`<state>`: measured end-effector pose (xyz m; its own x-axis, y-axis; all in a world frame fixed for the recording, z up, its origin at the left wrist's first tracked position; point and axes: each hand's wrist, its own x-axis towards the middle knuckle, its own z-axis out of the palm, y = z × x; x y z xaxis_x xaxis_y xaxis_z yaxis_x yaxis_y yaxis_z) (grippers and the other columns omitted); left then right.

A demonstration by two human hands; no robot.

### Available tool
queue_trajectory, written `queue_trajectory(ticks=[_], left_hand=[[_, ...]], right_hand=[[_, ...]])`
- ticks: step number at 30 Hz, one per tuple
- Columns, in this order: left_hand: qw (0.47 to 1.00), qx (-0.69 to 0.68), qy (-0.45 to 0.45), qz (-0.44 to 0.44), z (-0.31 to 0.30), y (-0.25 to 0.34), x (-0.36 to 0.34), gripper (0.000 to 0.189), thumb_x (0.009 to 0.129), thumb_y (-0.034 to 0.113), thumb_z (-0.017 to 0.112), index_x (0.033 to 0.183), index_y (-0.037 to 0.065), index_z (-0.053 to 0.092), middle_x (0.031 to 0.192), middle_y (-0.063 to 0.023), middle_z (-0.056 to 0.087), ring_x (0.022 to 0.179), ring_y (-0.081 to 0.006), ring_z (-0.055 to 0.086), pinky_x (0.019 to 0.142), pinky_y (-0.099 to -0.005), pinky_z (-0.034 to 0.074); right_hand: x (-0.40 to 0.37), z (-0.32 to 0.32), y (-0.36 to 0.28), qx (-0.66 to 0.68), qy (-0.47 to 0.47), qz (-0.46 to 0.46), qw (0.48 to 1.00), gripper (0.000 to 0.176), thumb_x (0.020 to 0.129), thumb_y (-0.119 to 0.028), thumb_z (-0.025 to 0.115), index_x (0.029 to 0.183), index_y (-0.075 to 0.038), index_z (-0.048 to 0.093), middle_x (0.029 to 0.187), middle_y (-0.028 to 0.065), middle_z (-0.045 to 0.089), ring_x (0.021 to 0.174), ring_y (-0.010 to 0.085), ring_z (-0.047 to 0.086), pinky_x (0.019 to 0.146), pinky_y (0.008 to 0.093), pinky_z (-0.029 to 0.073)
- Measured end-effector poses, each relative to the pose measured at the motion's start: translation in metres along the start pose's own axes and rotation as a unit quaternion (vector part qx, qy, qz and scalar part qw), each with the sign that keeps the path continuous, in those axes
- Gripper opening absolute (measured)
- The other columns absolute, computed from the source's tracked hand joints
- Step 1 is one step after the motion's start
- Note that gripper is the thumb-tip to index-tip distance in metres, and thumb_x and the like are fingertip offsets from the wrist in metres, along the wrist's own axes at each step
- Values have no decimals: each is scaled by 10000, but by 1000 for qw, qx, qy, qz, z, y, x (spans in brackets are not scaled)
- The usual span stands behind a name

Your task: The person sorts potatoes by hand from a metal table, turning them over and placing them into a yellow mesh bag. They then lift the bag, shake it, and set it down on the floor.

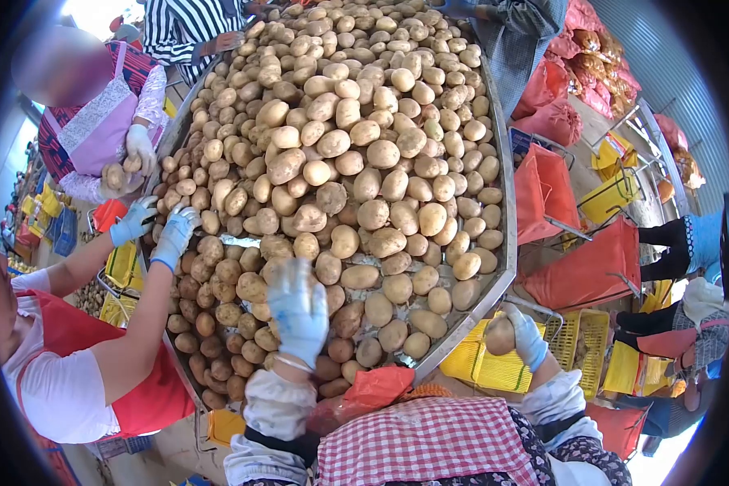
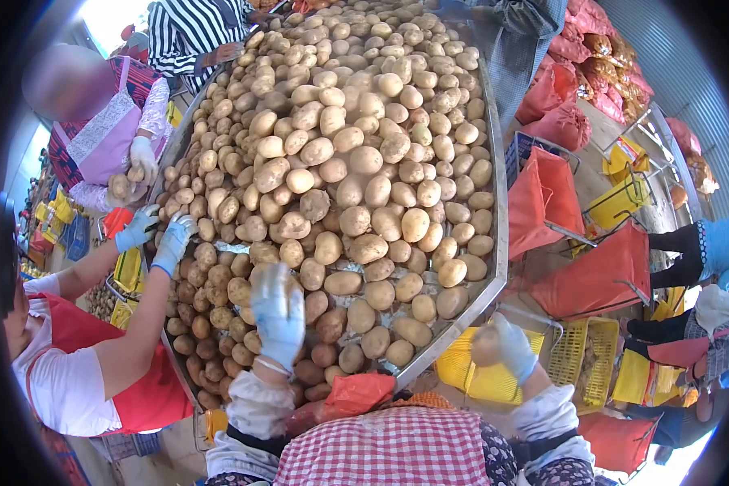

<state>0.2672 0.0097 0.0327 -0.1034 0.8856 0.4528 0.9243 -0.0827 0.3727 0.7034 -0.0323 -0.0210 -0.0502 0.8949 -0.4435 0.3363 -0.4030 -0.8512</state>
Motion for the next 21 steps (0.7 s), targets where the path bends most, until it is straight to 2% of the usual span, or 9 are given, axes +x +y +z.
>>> queue_trajectory(ticks=[1, 3, 4, 6, 8, 12, 16, 17, 21], left_hand=[[999, 37, -27, -23, 1, -16, 7, 599, 861, 311, 608, 1393, 90, 442, 1439, -203, 377, 1360, -425, 262, 1105, -541, 207], [993, 113, -43, -6, 10, -17, 28, 655, 867, 386, 583, 1420, 90, 396, 1479, -201, 323, 1383, -418, 230, 1131, -538, 162], [989, 137, -52, 10, 22, -14, 33, 673, 880, 423, 548, 1435, 87, 370, 1499, -203, 294, 1399, -402, 211, 1145, -534, 130], [980, 135, -127, 78, 52, -2, 26, 765, 866, 469, 537, 1465, 59, 295, 1518, -204, 255, 1418, -399, 168, 1161, -512, 91], [983, 41, -176, 34, 57, 18, 9, 833, 836, 470, 562, 1431, -46, 293, 1507, -237, 246, 1413, -385, 199, 1165, -488, 121], [974, 21, -202, 101, 25, 26, -41, 780, 833, 430, 584, 1404, -43, 341, 1447, -254, 335, 1349, -392, 308, 1128, -485, 212], [949, -84, -277, 127, 5, 7, -24, 614, 834, 300, 610, 1354, 19, 443, 1281, -232, 522, 1123, -385, 538, 984, -466, 413], [978, -99, -134, 127, 16, 0, -24, 511, 829, 221, 608, 1302, 58, 504, 1188, -200, 582, 1012, -355, 595, 890, -450, 472], [993, -37, -79, 76, 29, 15, 35, 514, 804, 241, 639, 1275, 71, 519, 1237, -187, 556, 1037, -340, 586, 876, -448, 474]], right_hand=[[-1, -9, 11, -69, 7, 18, 997, 286, 891, -225, 562, 1103, -37, 604, 1040, 195, 642, 951, 253, 639, 827, 340, 513], [-22, -4, -28, -409, 152, -49, 898, 320, 841, -151, 605, 1148, -59, 604, 1126, 206, 614, 1052, 322, 588, 920, 401, 468], [-15, 2, -32, -411, 152, -50, 898, 320, 841, -151, 605, 1148, -59, 604, 1126, 206, 614, 1052, 322, 588, 920, 401, 468], [4, 14, -44, -258, 251, -216, 908, 344, 821, -149, 625, 1156, -72, 608, 1161, 181, 617, 1134, 333, 546, 979, 426, 422], [17, 46, -105, -255, 214, -310, 890, 339, 828, -146, 617, 1159, -75, 608, 1179, 172, 611, 1126, 343, 552, 976, 417, 430], [59, 103, -170, -316, 73, -392, 861, 411, 848, -241, 603, 1231, -98, 567, 1277, 156, 557, 1164, 352, 528, 1001, 444, 407], [70, 154, -150, -476, 120, -404, 772, 436, 850, -313, 578, 1241, -121, 566, 1331, 160, 512, 1214, 370, 483, 1019, 473, 382], [52, 162, -140, -483, 72, -389, 781, 448, 845, -321, 573, 1246, -123, 561, 1348, 166, 488, 1238, 380, 451, 1029, 476, 368], [47, 158, -120, -425, -123, -392, 806, 503, 832, -320, 578, 1291, -122, 525, 1356, 177, 463, 1275, 372, 401, 1052, 477, 338]])
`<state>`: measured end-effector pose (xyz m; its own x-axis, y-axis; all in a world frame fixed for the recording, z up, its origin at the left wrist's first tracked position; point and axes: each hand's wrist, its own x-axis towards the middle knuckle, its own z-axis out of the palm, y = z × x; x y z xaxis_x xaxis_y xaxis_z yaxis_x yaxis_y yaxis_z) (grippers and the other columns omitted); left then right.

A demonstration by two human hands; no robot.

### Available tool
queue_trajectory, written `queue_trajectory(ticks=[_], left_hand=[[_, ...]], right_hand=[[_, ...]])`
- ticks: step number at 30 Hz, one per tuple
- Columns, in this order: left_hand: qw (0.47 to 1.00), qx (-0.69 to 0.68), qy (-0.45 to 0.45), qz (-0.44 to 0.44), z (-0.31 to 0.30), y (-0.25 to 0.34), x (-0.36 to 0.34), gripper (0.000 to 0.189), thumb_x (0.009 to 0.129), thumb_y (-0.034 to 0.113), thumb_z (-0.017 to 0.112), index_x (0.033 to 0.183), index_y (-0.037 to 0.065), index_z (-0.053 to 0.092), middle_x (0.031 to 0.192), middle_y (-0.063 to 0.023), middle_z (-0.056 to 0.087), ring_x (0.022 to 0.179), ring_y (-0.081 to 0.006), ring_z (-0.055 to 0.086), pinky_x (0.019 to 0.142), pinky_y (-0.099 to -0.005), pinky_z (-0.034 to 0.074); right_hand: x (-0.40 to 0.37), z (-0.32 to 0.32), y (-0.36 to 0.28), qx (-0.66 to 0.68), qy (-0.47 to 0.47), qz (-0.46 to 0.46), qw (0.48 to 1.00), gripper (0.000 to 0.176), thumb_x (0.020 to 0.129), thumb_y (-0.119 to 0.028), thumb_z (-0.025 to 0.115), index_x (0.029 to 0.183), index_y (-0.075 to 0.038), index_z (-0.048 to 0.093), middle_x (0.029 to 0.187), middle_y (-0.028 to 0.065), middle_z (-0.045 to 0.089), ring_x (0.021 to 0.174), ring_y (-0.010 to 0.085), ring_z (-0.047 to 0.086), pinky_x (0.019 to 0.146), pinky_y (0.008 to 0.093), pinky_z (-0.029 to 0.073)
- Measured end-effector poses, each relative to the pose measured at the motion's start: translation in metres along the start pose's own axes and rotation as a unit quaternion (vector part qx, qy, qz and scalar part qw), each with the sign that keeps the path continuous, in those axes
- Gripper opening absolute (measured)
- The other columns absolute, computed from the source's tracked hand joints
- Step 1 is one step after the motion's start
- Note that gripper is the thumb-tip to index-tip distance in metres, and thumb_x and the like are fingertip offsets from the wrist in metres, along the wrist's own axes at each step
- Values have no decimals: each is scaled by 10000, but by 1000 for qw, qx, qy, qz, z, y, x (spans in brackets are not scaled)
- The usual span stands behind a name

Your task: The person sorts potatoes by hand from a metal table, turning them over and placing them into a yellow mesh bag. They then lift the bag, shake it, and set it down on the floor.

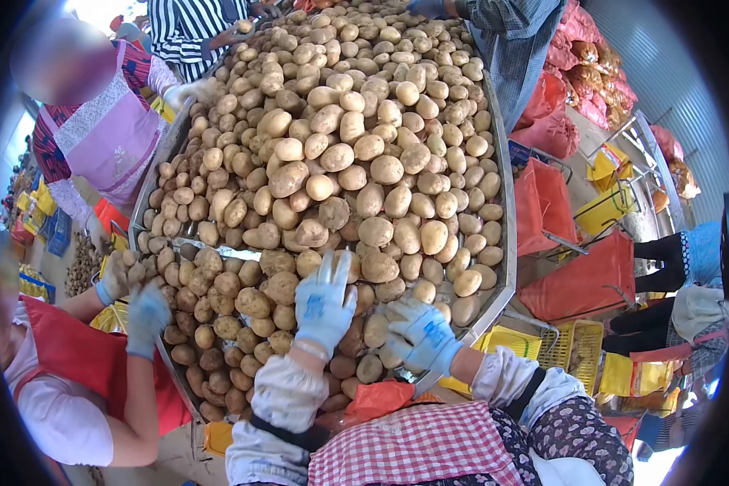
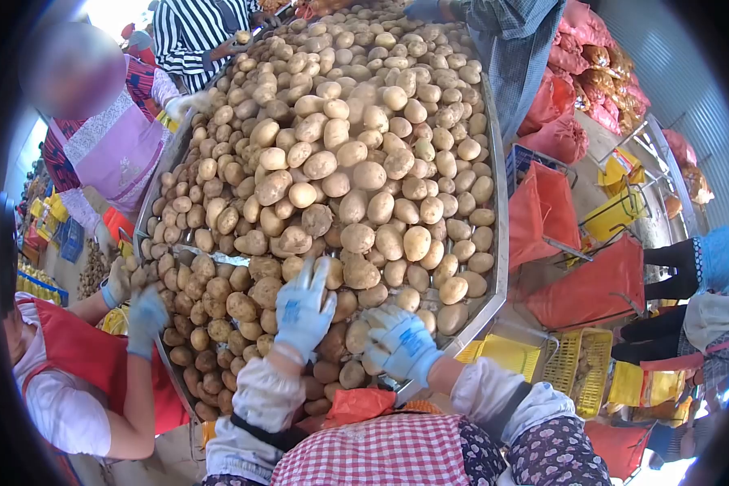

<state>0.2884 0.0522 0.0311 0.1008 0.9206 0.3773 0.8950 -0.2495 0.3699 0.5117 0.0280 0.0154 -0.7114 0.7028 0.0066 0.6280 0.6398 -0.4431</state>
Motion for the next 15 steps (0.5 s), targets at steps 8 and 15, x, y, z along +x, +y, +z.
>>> queue_trajectory(ticks=[8, 15], left_hand=[[936, 141, -316, -60, 19, 8, 71, 593, 727, 404, 704, 1214, 99, 553, 1153, -120, 562, 1026, -302, 590, 838, -416, 485], [972, -124, -190, -61, 16, -18, 13, 500, 783, 368, 643, 1164, 55, 565, 1143, -153, 575, 1025, -300, 601, 857, -399, 494]], right_hand=[[88, -51, 51, -193, 195, 148, 950, 452, 814, -271, 612, 1233, -121, 532, 1276, 156, 506, 1230, 348, 421, 1043, 496, 311], [69, -62, 34, 142, 173, 0, 975, 295, 794, -202, 649, 1073, -107, 650, 1218, 140, 588, 1098, 333, 560, 980, 464, 416]])
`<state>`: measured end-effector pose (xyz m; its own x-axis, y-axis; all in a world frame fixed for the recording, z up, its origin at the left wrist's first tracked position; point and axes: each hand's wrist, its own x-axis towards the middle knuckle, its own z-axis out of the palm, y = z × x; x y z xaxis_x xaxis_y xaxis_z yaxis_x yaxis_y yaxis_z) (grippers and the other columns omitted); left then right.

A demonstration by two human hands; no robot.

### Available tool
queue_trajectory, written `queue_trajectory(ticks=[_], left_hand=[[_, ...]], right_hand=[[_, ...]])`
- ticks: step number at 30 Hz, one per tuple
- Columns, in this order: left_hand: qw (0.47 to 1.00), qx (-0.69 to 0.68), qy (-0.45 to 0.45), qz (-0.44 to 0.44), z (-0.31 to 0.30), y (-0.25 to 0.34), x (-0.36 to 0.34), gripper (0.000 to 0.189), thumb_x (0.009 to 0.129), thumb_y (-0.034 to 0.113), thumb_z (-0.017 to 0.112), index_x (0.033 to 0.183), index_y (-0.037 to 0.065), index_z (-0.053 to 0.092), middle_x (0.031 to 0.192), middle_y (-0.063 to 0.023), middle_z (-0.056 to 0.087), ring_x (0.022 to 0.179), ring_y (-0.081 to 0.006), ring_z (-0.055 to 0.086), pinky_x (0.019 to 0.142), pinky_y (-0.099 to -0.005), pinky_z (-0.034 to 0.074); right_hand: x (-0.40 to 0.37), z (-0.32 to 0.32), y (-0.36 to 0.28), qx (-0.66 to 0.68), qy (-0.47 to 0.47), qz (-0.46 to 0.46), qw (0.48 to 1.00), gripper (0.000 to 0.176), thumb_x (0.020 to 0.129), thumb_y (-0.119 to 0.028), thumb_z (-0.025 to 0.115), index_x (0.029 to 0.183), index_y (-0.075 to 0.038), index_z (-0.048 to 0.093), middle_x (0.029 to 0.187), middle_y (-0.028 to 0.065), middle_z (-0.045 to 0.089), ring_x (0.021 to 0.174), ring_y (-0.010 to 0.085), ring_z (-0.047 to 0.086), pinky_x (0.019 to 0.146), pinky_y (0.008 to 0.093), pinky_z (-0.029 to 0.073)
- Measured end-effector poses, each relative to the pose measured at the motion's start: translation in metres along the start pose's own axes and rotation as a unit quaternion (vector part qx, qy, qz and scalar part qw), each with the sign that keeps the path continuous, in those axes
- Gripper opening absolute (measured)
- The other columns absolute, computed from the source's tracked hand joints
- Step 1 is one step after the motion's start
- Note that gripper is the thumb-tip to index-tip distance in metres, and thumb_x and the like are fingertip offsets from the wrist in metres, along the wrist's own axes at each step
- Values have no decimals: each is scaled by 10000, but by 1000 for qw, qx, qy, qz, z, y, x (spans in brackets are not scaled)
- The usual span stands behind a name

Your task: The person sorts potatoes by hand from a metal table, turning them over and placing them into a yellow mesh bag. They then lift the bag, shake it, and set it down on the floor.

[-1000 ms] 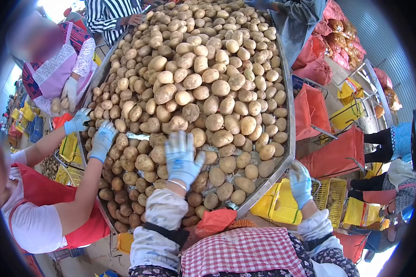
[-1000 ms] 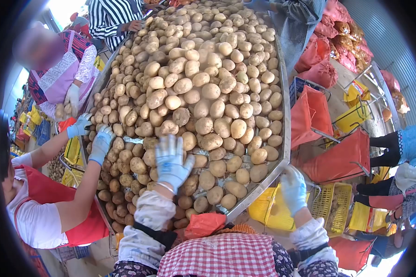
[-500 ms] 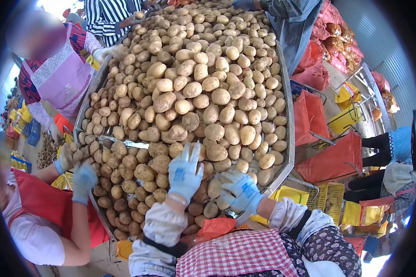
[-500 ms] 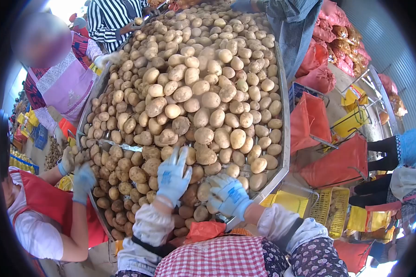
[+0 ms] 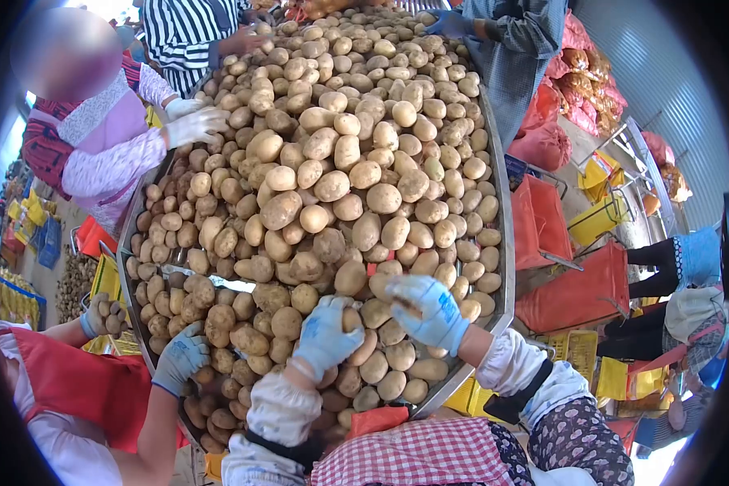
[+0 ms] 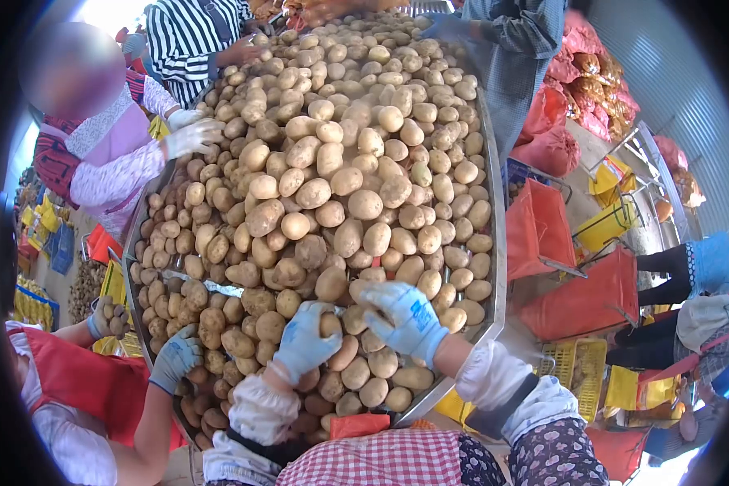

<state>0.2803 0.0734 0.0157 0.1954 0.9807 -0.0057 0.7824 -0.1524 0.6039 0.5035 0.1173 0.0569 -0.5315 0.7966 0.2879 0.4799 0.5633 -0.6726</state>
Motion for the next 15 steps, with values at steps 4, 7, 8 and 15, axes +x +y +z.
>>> queue_trajectory(ticks=[4, 7, 8, 15], left_hand=[[675, -708, 121, -170, -27, 14, -33, 543, 849, 353, 547, 1278, 24, 492, 1216, -158, 545, 1071, -302, 583, 917, -445, 482], [486, -857, 93, -144, -44, 22, -34, 533, 946, 365, 460, 1384, 64, 413, 1352, -167, 494, 1103, -293, 573, 914, -418, 501], [387, -903, 94, -160, -48, 26, -34, 554, 944, 386, 469, 1393, 67, 408, 1373, -182, 473, 1099, -298, 576, 901, -409, 511], [337, -929, 6, -157, -32, 2, -38, 613, 910, 541, 489, 1187, -3, 541, 1046, -161, 642, 877, -307, 645, 714, -405, 569]], right_hand=[[77, 3, 22, -274, 43, -31, 960, 495, 807, -230, 629, 1285, -161, 519, 1322, 130, 501, 1150, 314, 511, 975, 453, 394], [103, 32, 40, -412, 1, -71, 909, 486, 790, -254, 650, 1251, -157, 531, 1232, 128, 541, 1057, 317, 559, 919, 452, 422], [107, 37, 36, -423, -29, -8, 906, 473, 789, -279, 658, 1228, -151, 534, 1176, 118, 552, 1007, 311, 579, 886, 454, 436], [95, 7, 15, 151, 30, 174, 973, 498, 873, -378, 634, 1244, -61, 535, 1166, 81, 593, 965, 162, 610, 859, 338, 482]])
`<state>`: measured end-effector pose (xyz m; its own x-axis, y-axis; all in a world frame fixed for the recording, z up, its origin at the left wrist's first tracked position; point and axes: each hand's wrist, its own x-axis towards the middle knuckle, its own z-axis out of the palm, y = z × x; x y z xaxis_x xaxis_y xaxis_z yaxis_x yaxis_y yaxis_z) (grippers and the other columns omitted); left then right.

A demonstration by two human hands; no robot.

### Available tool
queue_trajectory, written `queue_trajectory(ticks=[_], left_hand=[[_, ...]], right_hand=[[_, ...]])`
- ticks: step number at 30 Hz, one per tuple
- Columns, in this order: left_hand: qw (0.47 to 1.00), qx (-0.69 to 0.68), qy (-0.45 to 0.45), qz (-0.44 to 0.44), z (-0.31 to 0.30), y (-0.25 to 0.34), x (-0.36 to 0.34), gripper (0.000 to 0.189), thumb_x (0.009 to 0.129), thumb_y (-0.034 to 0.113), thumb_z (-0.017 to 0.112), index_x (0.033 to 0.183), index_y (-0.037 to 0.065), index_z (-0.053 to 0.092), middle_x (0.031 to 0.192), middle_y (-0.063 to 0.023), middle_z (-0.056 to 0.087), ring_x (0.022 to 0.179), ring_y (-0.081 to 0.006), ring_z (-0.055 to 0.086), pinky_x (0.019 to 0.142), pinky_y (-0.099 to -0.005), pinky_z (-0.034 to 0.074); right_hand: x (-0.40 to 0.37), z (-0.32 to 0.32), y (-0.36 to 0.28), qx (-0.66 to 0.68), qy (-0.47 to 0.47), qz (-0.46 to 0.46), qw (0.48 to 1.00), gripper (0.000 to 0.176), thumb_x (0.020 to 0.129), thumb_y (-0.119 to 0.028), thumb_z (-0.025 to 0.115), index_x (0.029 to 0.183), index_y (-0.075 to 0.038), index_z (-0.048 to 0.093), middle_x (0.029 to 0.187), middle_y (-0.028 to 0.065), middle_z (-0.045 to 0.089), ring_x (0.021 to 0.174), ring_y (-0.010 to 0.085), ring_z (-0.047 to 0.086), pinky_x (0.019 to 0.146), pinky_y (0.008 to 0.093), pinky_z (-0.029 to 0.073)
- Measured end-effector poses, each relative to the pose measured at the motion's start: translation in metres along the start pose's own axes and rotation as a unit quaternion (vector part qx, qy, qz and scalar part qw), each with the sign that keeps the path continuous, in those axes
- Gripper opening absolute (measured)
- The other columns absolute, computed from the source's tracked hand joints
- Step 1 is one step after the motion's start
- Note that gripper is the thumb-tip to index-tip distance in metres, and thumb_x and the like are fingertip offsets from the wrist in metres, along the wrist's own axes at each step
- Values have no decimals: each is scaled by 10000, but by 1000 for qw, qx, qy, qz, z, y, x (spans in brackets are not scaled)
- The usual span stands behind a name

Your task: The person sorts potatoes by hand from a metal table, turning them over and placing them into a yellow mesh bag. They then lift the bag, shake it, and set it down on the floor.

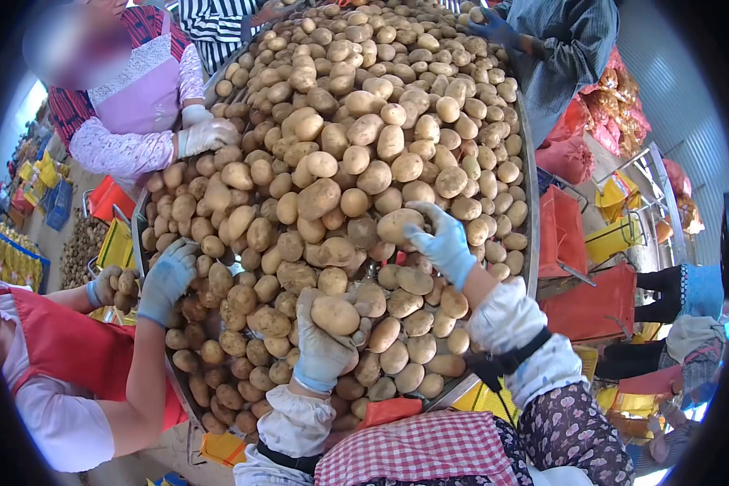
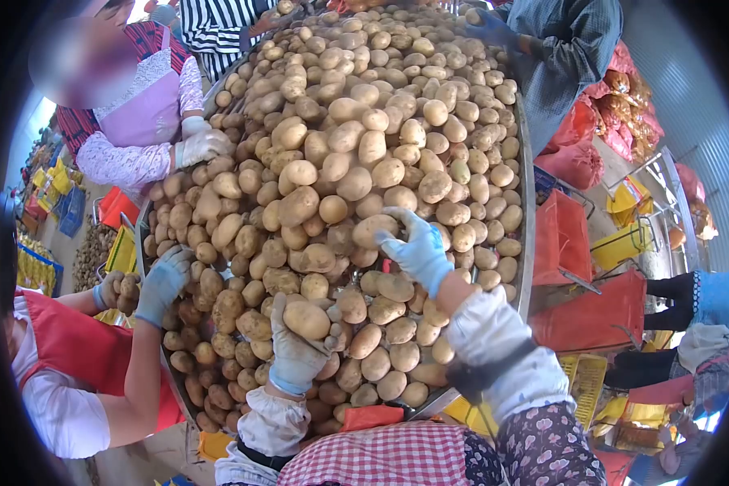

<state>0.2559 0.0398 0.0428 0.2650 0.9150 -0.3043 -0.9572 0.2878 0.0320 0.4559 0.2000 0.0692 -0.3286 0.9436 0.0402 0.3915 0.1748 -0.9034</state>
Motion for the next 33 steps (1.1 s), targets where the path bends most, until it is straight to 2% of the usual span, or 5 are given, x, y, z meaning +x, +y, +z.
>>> queue_trajectory(ticks=[6, 12, 22, 27, 33], left_hand=[[962, 253, 56, 80, 17, -24, 9, 532, 977, 456, 389, 1134, -23, 558, 991, -192, 656, 876, -300, 659, 724, -401, 570], [767, 600, -19, 227, 41, -47, -4, 449, 1033, 308, 335, 1260, -23, 536, 1209, -109, 582, 1075, -160, 551, 929, -292, 439], [894, 429, 33, 124, 72, -67, -27, 501, 1016, 440, 364, 1114, -6, 571, 1028, -74, 605, 910, -144, 590, 766, -273, 509], [842, 534, 47, 55, 23, -66, -14, 567, 1004, 517, 323, 1123, 18, 564, 977, -54, 615, 866, -125, 594, 735, -250, 508], [936, 347, 39, 38, 8, -74, -19, 458, 994, 430, 391, 1203, 39, 506, 1019, -78, 612, 830, -167, 617, 688, -293, 537]], right_hand=[[-78, 15, -16, 532, -87, 45, 841, 601, 828, -155, 532, 1372, 38, 365, 1280, 132, 519, 1163, 198, 522, 999, 307, 406], [-115, 16, -16, 348, -131, -25, 928, 706, 804, -217, 645, 1406, -4, 344, 1369, 121, 442, 1285, 219, 418, 1090, 334, 313], [-146, -1, -29, 29, -75, -121, 989, 699, 693, -216, 789, 1299, -71, 471, 1247, 144, 535, 1161, 290, 536, 973, 382, 444], [-164, -3, -22, -43, -15, -94, 994, 632, 694, -224, 792, 1244, -61, 526, 1158, 111, 600, 1047, 251, 607, 910, 365, 484], [-175, 2, 5, 414, 40, 54, 908, 380, 858, -216, 624, 1182, -41, 529, 1038, 67, 610, 923, 157, 608, 821, 291, 507]])
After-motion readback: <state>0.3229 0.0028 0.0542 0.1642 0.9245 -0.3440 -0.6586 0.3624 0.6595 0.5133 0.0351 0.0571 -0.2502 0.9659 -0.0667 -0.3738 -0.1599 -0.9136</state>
